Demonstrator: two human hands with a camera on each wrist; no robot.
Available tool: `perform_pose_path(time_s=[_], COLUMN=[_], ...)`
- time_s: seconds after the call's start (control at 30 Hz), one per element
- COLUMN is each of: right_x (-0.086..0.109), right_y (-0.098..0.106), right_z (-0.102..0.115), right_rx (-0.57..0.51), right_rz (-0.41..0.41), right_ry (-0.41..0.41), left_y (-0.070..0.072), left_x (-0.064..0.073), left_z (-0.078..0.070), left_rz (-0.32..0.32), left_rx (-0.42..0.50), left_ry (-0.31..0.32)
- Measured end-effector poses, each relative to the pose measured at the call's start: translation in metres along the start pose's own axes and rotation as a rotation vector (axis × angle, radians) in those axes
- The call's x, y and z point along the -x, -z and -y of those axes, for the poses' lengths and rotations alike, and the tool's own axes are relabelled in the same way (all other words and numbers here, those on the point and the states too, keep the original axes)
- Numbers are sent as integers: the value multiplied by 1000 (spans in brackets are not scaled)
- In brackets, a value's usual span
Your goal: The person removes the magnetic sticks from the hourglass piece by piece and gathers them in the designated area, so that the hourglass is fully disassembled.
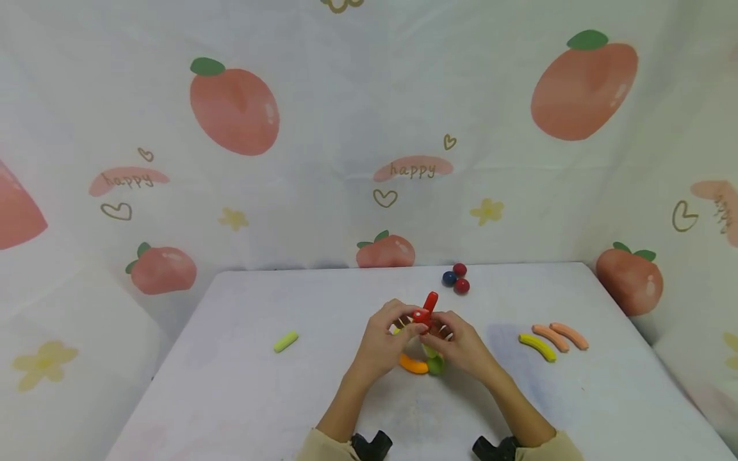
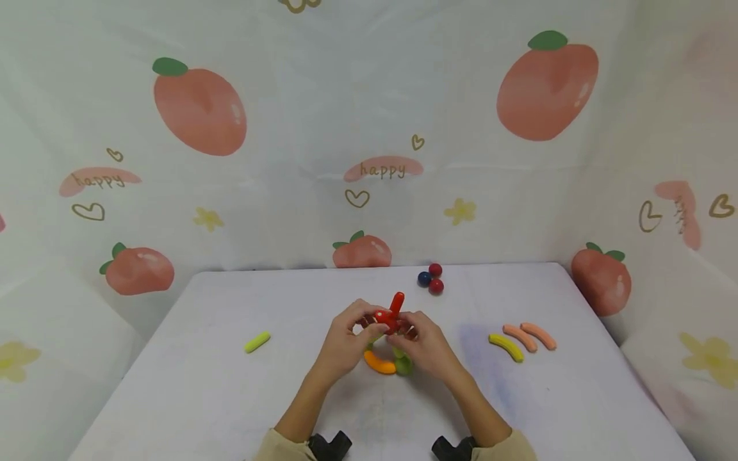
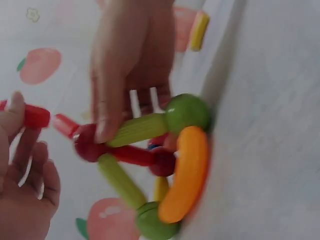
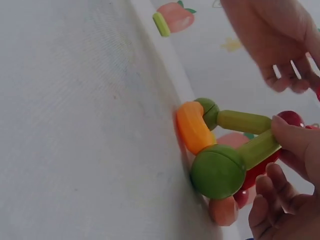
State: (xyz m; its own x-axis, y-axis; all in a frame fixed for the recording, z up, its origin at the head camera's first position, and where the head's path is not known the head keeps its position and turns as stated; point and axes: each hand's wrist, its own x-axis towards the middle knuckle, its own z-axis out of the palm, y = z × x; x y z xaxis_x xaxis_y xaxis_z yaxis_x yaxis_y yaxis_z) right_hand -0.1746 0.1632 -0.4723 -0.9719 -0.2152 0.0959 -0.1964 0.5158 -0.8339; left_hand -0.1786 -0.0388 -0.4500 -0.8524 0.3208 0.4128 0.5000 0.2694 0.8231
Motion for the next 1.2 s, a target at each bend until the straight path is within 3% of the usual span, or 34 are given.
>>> perform_pose_path(time_s=[0.17,0.33,0.47,0.57,0.67,0.8,1.0,1.13,1.2], right_x=[1,3,4,4,4,3,4,4,4], right_y=[-2,-3,-6,-7,-7,-6,-5,-6,-7], right_z=[-3,-2,-2,-3,-3,-1,1,1,1], right_rx=[-17,-39,-45,-46,-51,-57,-60,-50,-49], right_rz=[1,9,11,8,6,7,10,4,1], right_ry=[-66,-121,-146,-155,-153,-153,-168,-182,-185], left_y=[37,92,136,165,184,197,204,199,188], left_x=[4,17,32,45,56,69,72,63,55], left_z=[4,28,54,70,83,93,97,89,82], left_rz=[-83,-211,-286,-277,-254,-228,-167,-169,-188], left_rx=[-18,-80,-210,-308,-380,-448,-506,-500,-475], left_ry=[52,171,367,526,624,691,708,672,610])
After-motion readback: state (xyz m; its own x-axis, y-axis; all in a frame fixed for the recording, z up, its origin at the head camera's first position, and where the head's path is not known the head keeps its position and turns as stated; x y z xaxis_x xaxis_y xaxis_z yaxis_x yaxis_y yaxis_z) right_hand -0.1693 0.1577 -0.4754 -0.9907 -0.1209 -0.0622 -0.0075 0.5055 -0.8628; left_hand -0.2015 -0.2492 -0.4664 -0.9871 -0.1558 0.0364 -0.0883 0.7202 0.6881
